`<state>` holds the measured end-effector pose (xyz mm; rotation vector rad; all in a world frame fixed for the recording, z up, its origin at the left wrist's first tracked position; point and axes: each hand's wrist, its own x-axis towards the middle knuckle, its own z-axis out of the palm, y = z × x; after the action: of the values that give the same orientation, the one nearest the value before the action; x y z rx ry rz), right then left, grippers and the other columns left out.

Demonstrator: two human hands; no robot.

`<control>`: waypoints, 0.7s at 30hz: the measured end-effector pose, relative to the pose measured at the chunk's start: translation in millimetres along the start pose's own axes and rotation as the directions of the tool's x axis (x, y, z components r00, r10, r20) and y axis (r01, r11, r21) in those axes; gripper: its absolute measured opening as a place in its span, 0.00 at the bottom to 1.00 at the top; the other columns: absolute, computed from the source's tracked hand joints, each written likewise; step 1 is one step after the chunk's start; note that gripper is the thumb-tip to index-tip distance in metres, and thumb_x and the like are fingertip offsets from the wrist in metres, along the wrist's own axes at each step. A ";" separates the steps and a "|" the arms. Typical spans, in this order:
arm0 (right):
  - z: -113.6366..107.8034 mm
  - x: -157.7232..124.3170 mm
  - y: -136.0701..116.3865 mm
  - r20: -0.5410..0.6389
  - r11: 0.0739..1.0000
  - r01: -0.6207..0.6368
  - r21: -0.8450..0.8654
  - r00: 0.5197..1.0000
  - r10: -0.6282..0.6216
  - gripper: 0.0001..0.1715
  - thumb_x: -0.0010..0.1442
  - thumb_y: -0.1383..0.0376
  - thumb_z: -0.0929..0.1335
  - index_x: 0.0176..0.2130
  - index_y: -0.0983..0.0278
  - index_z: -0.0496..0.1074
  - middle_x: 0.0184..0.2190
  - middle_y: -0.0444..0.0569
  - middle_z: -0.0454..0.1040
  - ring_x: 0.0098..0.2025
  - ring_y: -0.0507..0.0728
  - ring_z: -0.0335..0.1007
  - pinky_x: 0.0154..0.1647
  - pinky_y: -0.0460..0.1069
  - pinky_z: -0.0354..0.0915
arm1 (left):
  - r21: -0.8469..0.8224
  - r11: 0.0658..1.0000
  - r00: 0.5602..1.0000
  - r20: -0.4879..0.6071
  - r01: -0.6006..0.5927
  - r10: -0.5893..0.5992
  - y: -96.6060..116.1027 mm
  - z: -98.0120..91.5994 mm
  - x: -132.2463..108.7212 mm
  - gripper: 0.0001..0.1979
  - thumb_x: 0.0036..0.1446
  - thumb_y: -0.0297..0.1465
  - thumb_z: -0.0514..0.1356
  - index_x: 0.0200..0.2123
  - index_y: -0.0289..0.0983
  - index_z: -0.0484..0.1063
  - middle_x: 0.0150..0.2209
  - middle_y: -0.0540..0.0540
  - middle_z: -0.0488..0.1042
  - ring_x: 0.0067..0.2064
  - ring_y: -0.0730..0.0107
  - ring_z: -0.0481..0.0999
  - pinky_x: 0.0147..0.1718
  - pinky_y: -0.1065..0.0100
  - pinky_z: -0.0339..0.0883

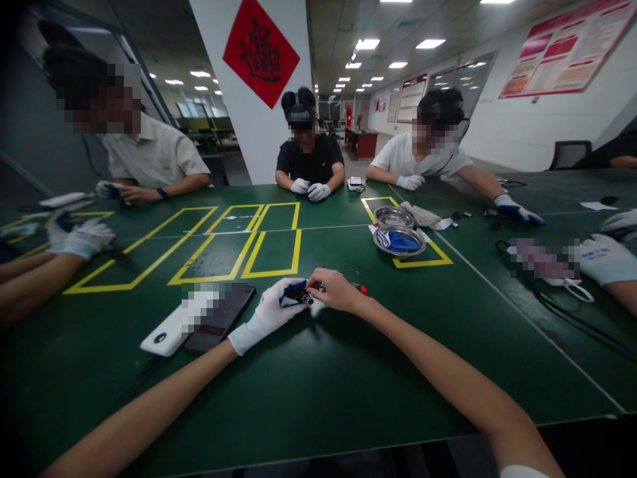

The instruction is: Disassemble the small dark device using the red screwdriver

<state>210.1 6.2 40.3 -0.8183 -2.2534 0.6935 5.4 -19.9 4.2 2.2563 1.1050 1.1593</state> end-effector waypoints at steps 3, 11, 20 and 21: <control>-2.8 0.3 -3.4 0.040 0.993 0.047 -0.108 0.998 -0.043 0.04 0.58 0.69 0.67 0.35 0.67 0.73 0.33 0.49 0.72 0.32 0.52 0.68 0.36 0.48 0.66 | 0.017 1.000 1.000 0.008 -0.003 0.003 -1.7 0.6 -0.4 0.23 0.50 0.32 0.64 0.50 0.38 0.66 0.46 0.44 0.73 0.48 0.65 0.74 0.50 0.59 0.68; -6.7 1.0 3.4 0.153 0.981 -0.133 0.140 0.982 0.111 0.08 0.55 0.65 0.70 0.34 0.68 0.75 0.29 0.47 0.74 0.30 0.52 0.72 0.33 0.47 0.69 | 0.002 1.000 0.997 0.081 0.016 -0.016 -1.0 1.8 -1.3 0.26 0.48 0.35 0.66 0.51 0.39 0.66 0.46 0.45 0.74 0.47 0.65 0.75 0.49 0.61 0.68; -6.5 -4.1 16.4 0.379 0.758 -0.437 0.484 0.886 0.269 0.16 0.52 0.61 0.72 0.39 0.68 0.72 0.35 0.49 0.76 0.32 0.53 0.75 0.30 0.47 0.74 | -0.040 0.999 0.987 0.162 0.008 -0.001 1.0 0.2 -4.0 0.28 0.49 0.35 0.65 0.53 0.40 0.64 0.49 0.45 0.73 0.49 0.65 0.74 0.51 0.61 0.67; -6.4 -5.0 16.5 0.380 0.737 -0.448 0.505 0.883 0.277 0.17 0.52 0.61 0.72 0.39 0.68 0.72 0.36 0.50 0.76 0.33 0.53 0.75 0.30 0.48 0.74 | -0.045 0.999 0.986 0.167 0.013 -0.006 1.1 0.0 -3.9 0.27 0.49 0.35 0.65 0.53 0.40 0.65 0.49 0.44 0.73 0.49 0.64 0.74 0.51 0.60 0.67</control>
<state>223.6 15.3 32.0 -0.8908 -1.9205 1.6912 4.6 -23.6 2.9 2.2630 1.0120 0.9620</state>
